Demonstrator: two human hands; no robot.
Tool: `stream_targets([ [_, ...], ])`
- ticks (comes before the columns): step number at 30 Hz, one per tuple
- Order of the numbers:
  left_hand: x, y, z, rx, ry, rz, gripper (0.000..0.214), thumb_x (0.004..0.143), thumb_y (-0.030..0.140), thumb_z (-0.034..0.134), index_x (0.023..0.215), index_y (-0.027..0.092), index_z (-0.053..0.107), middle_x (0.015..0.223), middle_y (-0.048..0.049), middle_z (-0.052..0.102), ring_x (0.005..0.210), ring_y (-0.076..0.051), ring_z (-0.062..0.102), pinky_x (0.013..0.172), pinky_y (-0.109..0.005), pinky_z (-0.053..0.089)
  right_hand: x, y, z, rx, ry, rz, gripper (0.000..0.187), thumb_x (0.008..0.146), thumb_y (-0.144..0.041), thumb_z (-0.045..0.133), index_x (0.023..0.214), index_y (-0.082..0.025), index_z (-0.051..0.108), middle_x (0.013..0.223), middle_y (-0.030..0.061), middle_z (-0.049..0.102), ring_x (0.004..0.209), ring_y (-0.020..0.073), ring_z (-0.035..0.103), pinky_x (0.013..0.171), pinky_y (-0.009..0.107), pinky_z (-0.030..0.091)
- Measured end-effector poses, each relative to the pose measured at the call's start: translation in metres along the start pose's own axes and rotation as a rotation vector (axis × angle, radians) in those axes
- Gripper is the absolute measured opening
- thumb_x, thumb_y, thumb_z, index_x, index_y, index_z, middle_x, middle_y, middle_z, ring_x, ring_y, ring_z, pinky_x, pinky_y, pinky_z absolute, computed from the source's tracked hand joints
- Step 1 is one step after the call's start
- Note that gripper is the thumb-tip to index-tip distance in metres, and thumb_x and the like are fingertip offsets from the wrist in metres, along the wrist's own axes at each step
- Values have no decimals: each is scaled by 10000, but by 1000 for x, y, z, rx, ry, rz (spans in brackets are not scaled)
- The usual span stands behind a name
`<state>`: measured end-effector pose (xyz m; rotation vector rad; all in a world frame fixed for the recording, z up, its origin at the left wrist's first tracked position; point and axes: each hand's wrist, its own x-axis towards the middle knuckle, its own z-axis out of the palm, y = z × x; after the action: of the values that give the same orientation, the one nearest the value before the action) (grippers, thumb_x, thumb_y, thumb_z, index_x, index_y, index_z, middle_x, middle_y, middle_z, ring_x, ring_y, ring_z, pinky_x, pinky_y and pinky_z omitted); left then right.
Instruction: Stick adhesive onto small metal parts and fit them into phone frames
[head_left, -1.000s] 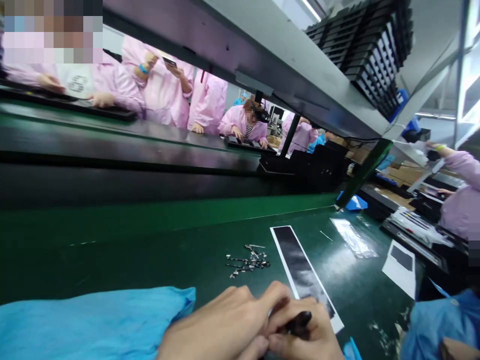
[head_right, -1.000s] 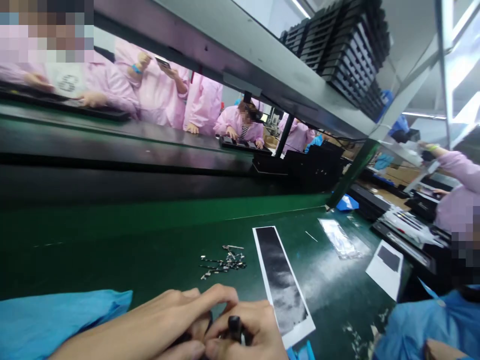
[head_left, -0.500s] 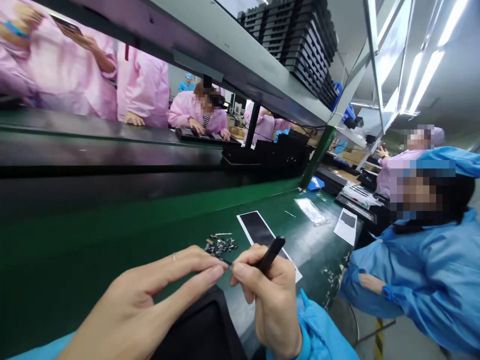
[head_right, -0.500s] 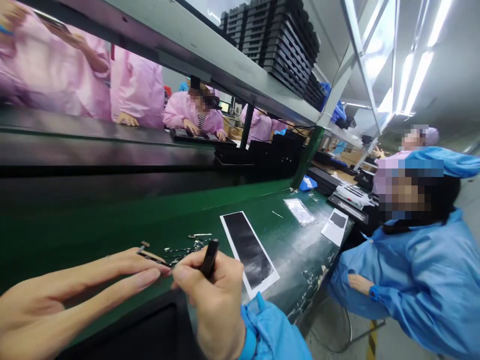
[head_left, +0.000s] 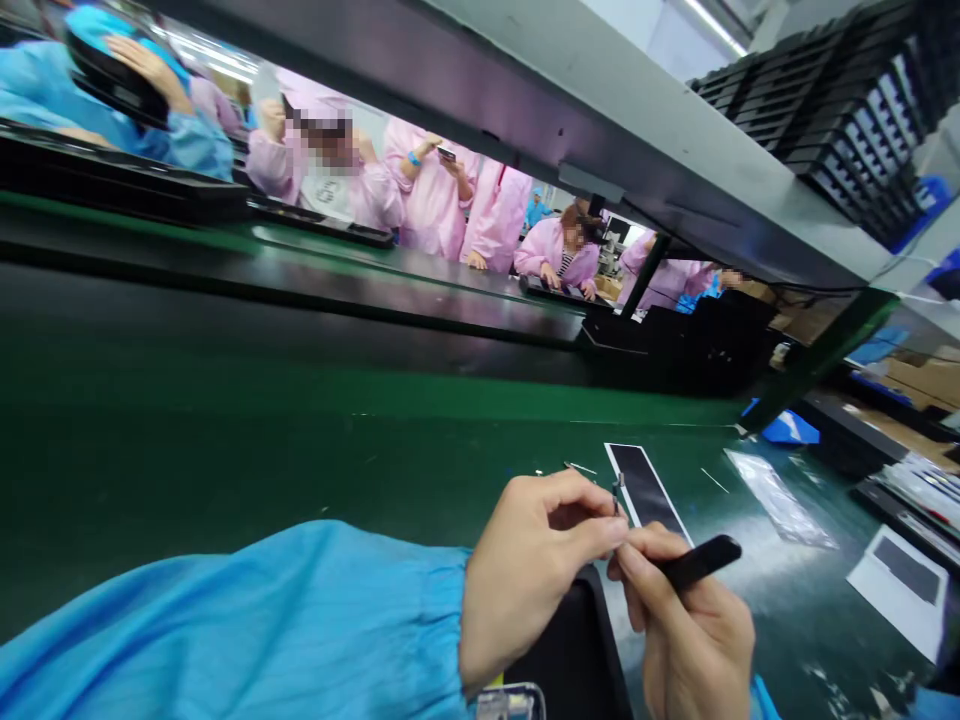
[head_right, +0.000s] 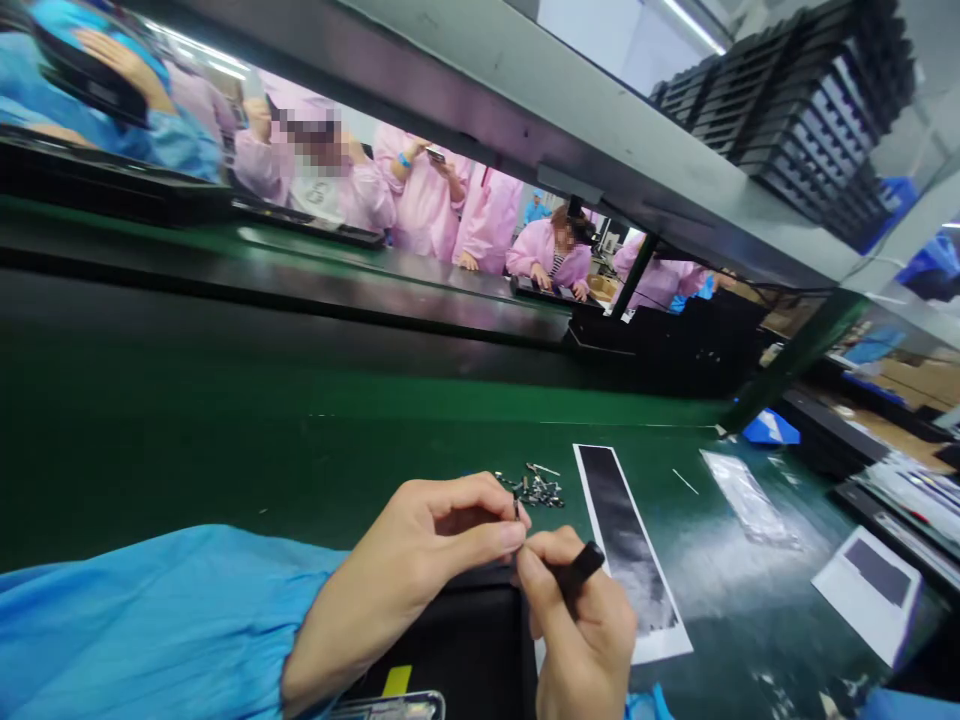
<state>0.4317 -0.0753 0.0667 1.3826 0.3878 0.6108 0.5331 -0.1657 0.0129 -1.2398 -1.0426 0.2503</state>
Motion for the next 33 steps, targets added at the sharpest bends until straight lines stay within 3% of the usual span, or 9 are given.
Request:
stream_targets([
  [5, -5, 4, -9, 24, 13, -12, 125, 723, 120, 537, 606, 99, 575, 577, 20, 521, 593, -84, 489, 590, -169, 370, 0, -3, 7, -92, -63, -19, 81, 789, -196, 555, 749, -232, 616, 602, -37, 526, 474, 38, 409, 425, 145, 318],
  [9, -11, 13, -20, 178, 12, -14, 140, 743, 104, 529, 610, 114, 570, 589, 39, 516, 599, -77, 466, 577, -165, 352, 0, -11, 9, -220, -132, -55, 85, 771, -183, 567, 743, -233, 628, 620, -33, 557, 506, 53, 453, 447, 154, 344],
  [13, -18, 19, -35, 521, -164, -3, 164, 765, 76, 528, 635, 136, 607, 601, 56, 506, 606, -71, 456, 565, -178, 312, 2, -17, 3, -292, -160, -60, 143, 758, -180, 584, 864, -258, 641, 720, -16, 618, 546, 71, 516, 469, 162, 384],
  [15, -22, 18, -40, 653, -246, -14, 160, 777, 84, 532, 663, 140, 630, 609, 51, 503, 612, -76, 462, 565, -187, 305, 4, -16, 0, -298, -248, -61, 193, 758, -186, 585, 926, -269, 632, 745, -4, 630, 589, 94, 557, 481, 168, 412],
  [19, -27, 10, -40, 815, -281, -26, 165, 794, 87, 510, 698, 143, 632, 655, 28, 523, 646, -101, 478, 577, -209, 311, 5, -15, -1, -282, -435, -50, 100, 778, -161, 546, 768, -218, 627, 665, 4, 592, 592, 112, 557, 489, 191, 431],
  [25, -31, 6, -35, 1060, -352, -12, 211, 813, 76, 405, 768, 133, 603, 809, -49, 561, 720, -168, 465, 653, -284, 338, 5, -22, 2, -376, -460, -39, 84, 769, -146, 560, 760, -213, 610, 673, -17, 595, 596, 90, 560, 508, 159, 436],
  [28, -33, 8, -35, 1092, -377, -41, 196, 792, 61, 414, 761, 132, 594, 819, -58, 566, 718, -175, 464, 727, -325, 342, 3, -28, 1, -380, -539, -1, 116, 792, -148, 520, 708, -191, 587, 644, -2, 581, 569, 97, 553, 495, 171, 438],
  [33, -42, 5, -39, 1031, -299, 5, 202, 817, 100, 415, 738, 149, 594, 800, -49, 582, 742, -182, 475, 777, -340, 333, 1, -31, 4, -360, -595, 20, 117, 798, -135, 508, 728, -190, 584, 640, 13, 575, 552, 104, 553, 494, 172, 447],
])
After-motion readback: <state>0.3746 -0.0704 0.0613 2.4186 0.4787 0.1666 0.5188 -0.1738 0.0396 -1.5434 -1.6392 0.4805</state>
